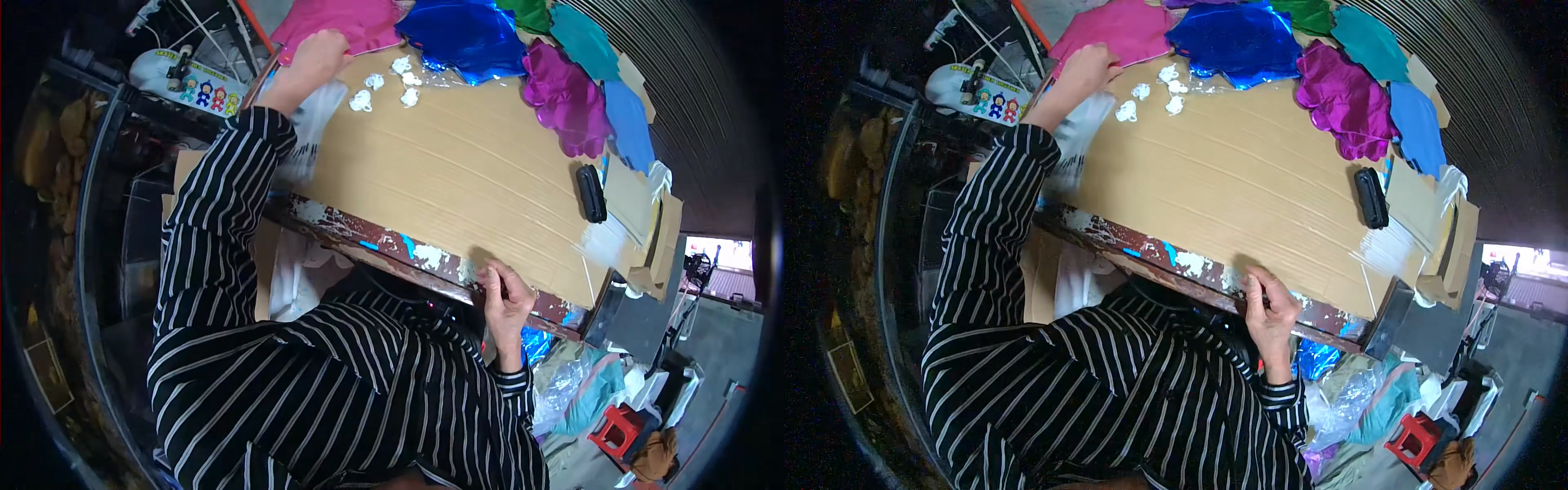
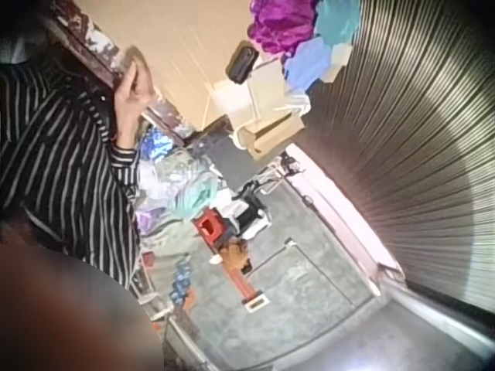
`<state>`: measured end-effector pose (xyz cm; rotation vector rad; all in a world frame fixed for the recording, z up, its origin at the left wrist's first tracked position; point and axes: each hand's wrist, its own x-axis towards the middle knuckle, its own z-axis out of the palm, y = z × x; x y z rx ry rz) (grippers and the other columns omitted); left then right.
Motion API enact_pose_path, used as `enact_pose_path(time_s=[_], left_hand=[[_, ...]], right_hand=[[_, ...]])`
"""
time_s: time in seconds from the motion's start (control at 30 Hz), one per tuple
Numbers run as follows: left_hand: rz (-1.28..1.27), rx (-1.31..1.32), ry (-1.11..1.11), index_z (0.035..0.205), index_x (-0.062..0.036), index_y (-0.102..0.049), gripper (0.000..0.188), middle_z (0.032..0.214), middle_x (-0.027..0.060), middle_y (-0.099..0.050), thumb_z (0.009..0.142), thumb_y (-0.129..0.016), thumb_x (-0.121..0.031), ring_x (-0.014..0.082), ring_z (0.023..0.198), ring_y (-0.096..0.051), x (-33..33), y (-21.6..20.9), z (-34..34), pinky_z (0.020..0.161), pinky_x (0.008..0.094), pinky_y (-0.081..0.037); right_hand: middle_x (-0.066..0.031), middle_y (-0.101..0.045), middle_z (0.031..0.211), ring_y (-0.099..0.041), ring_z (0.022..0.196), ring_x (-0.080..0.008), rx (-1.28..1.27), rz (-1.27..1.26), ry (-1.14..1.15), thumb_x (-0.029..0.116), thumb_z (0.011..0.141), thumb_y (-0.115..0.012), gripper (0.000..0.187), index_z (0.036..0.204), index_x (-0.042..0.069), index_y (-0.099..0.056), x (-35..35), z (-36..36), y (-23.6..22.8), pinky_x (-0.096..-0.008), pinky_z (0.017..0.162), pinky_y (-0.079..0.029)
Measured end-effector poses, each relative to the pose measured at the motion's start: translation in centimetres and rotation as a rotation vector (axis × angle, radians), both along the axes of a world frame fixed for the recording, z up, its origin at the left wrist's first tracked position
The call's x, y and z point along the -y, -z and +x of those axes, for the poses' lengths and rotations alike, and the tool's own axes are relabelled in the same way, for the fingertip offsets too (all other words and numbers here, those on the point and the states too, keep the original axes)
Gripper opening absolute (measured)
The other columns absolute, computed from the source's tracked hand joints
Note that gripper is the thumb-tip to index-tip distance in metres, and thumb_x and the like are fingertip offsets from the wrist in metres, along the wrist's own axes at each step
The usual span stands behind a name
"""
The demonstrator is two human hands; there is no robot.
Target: Folding various colored plastic foil sheets into smaller shapes.
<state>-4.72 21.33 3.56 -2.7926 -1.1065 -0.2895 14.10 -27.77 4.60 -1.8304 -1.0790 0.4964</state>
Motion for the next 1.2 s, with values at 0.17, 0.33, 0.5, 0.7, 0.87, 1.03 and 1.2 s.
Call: enact_pose_path(time_s=[0.17,0.33,0.5,0.7,0.87,1.03,1.2], left_hand=[[0.008,0.206,-0.105,0.088,-0.0042,-0.078,0.027,0.086,0.017,-0.075,0.079,-0.081,-0.03,0.0375,0.081,-0.073,-0.4,1.1,0.5,0.076,0.0484,-0.059],[-0.365,0.459,-0.236,0.087,-0.0066,-0.081,0.029,0.076,0.0135,-0.075,0.078,-0.084,-0.034,0.0304,0.071,-0.073,-3.1,0.6,-1.5,0.068,0.0419,-0.059],[-0.923,0.566,-0.459,0.092,-0.0069,-0.082,0.023,0.076,0.0063,-0.076,0.081,-0.084,-0.027,0.0165,0.068,-0.07,-5.1,0.7,-2.0,0.065,0.031,-0.057],[-1.092,0.688,-0.246,0.092,-0.0014,-0.081,0.02,0.082,0.0047,-0.076,0.083,-0.084,-0.018,0.0124,0.072,-0.068,-4.2,-2.0,-0.9,0.066,0.0278,-0.055],[-0.87,0.694,-0.108,0.094,0.0007,-0.08,0.02,0.085,0.0068,-0.077,0.082,-0.083,-0.016,0.0126,0.074,-0.069,-4.4,-1.5,-1.7,0.069,0.0278,-0.054],[-0.678,0.622,-0.122,0.093,-0.0034,-0.081,0.02,0.084,0.0084,-0.077,0.08,-0.085,-0.018,0.0119,0.075,-0.069,-6.1,-1.6,-1.4,0.072,0.027,-0.055],[-0.756,0.702,-0.145,0.091,-0.0057,-0.081,0.019,0.082,0.007,-0.077,0.079,-0.086,-0.02,0.0115,0.074,-0.069,-6.9,-0.5,-3.2,0.071,0.0268,-0.054]], right_hand=[[-0.0103,-0.076,0.089,-0.071,0.077,-0.0149,-0.089,-0.085,-0.169,0.006,0.099,-0.068,0.014,0.106,-0.003,-0.074,-0.8,1.3,-1.2,-0.0272,0.072,-0.057],[-0.0138,-0.076,0.089,-0.073,0.076,-0.0201,0.194,-0.067,-0.418,0.002,0.096,-0.07,0.011,0.104,-0.004,-0.075,-6.4,4.0,-5.7,-0.0297,0.071,-0.057],[-0.0202,-0.073,0.094,-0.072,0.081,-0.0331,0.478,0.096,-0.628,-0.001,0.091,-0.07,0.018,0.108,-0.002,-0.074,-16.7,4.3,-6.6,-0.0378,0.071,-0.057],[-0.0188,-0.066,0.13,-0.062,0.12,-0.0369,0.782,0.36,-0.652,0.005,0.092,-0.063,0.041,0.133,0.001,-0.062,-31.3,0.9,-2.5,-0.0451,0.106,-0.046],[-0.0153,-0.062,0.138,-0.055,0.131,-0.0311,1.083,0.389,-0.549,0.016,0.094,-0.059,0.046,0.138,0.003,-0.059,-38.7,-3.3,1.9,-0.0441,0.117,-0.035],[-0.0176,-0.062,0.131,-0.056,0.127,-0.033,1.123,0.156,-0.552,0.022,0.095,-0.059,0.043,0.133,0.001,-0.058,-39.1,-3.6,2.6,-0.0466,0.115,-0.036],[-0.0196,-0.062,0.129,-0.055,0.122,-0.0361,0.829,0.378,-0.518,0.032,0.096,-0.062,0.047,0.126,-0.004,-0.057,-41.2,-6.4,2.5,-0.0478,0.113,-0.036]])
